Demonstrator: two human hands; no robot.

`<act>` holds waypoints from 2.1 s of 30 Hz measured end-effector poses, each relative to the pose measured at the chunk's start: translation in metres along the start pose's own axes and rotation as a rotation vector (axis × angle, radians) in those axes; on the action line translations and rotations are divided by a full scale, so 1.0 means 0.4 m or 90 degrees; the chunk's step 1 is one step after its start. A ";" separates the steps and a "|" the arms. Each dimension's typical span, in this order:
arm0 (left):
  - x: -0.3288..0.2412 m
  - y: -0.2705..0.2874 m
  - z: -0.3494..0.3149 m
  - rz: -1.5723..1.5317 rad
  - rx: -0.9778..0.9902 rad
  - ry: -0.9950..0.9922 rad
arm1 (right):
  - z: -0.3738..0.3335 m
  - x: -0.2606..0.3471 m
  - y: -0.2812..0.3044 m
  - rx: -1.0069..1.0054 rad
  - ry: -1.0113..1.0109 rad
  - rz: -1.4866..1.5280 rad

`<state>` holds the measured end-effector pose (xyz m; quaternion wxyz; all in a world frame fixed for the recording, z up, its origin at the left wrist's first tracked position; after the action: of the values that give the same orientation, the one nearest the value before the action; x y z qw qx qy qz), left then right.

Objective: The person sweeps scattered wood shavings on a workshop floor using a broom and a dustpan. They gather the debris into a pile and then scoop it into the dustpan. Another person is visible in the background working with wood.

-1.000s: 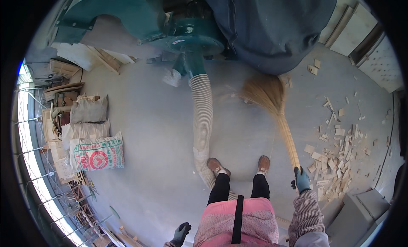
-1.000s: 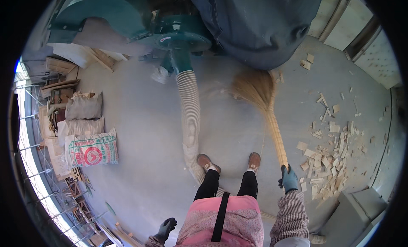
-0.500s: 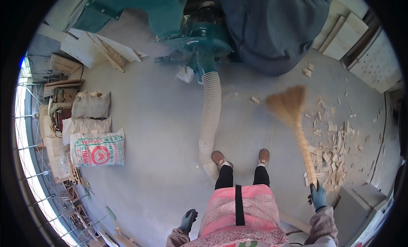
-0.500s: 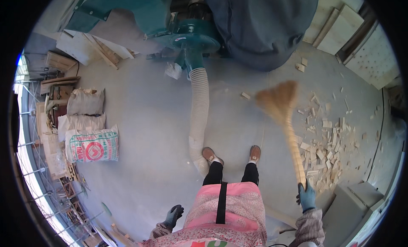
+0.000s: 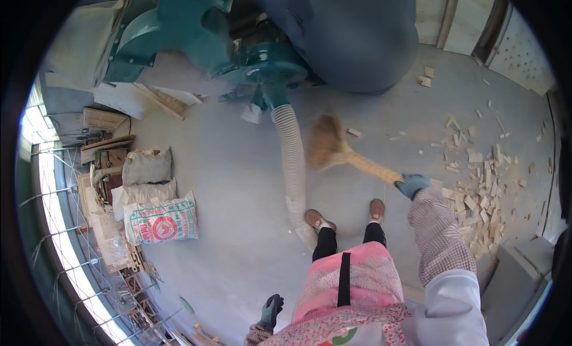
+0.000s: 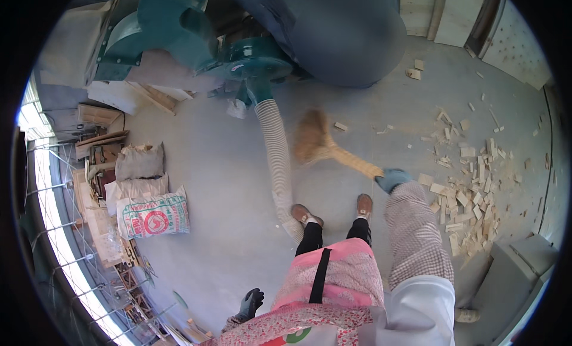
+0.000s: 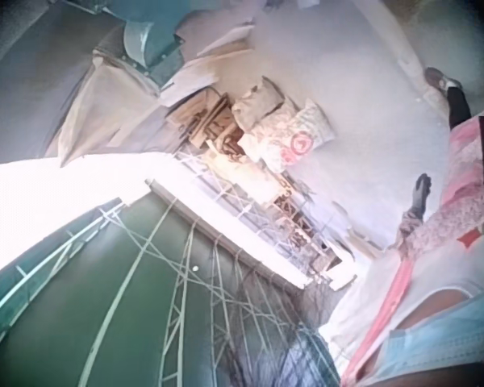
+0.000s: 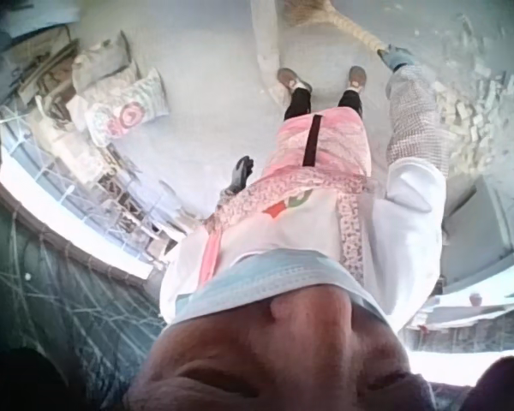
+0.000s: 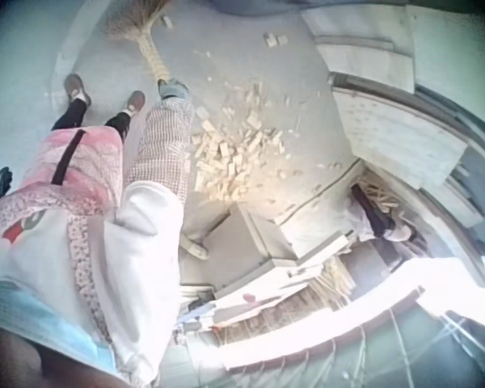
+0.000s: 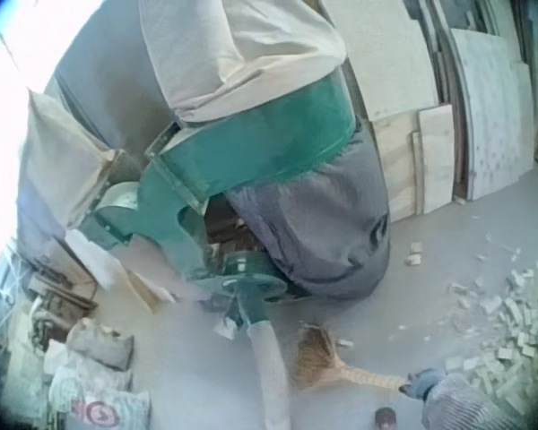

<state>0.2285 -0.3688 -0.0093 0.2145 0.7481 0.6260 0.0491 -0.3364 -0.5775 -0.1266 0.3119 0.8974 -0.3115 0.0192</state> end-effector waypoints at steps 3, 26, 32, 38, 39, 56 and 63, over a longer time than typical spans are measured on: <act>0.000 -0.029 -0.017 0.016 0.038 0.001 | -0.102 -0.265 -0.048 -0.061 -0.089 0.093; -0.569 -0.215 0.082 0.170 0.184 -0.178 | -0.257 -0.056 -0.108 -0.089 0.058 0.165; -0.608 -0.094 0.107 0.127 0.153 -0.197 | 0.021 0.179 -0.032 0.045 -0.009 0.112; -0.535 -0.029 0.175 0.162 0.111 -0.045 | -0.101 -0.179 0.019 -0.033 -0.174 0.175; -0.548 -0.044 0.176 0.170 0.099 -0.036 | -0.130 -0.244 0.024 -0.028 -0.218 0.195; -0.822 -0.456 0.025 0.250 0.144 -0.138 | -0.175 -0.307 0.025 -0.049 0.072 0.271; -0.829 -0.563 -0.150 0.277 0.064 -0.110 | 0.125 -0.280 0.169 0.029 0.123 0.092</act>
<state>-0.0681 -0.6428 0.0234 0.2142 0.8765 0.4310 -0.0015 -0.4729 -0.5861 -0.1553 0.3178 0.8736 -0.3431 0.1348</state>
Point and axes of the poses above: each hand's wrist, its own z-axis towards the middle knuckle, its own y-axis out of the back of the hand, x = y × z, the point moved 2 cm from there along z, towards the middle knuckle, and after that the axes turned 7 degrees about z, right-handed, at the moved point
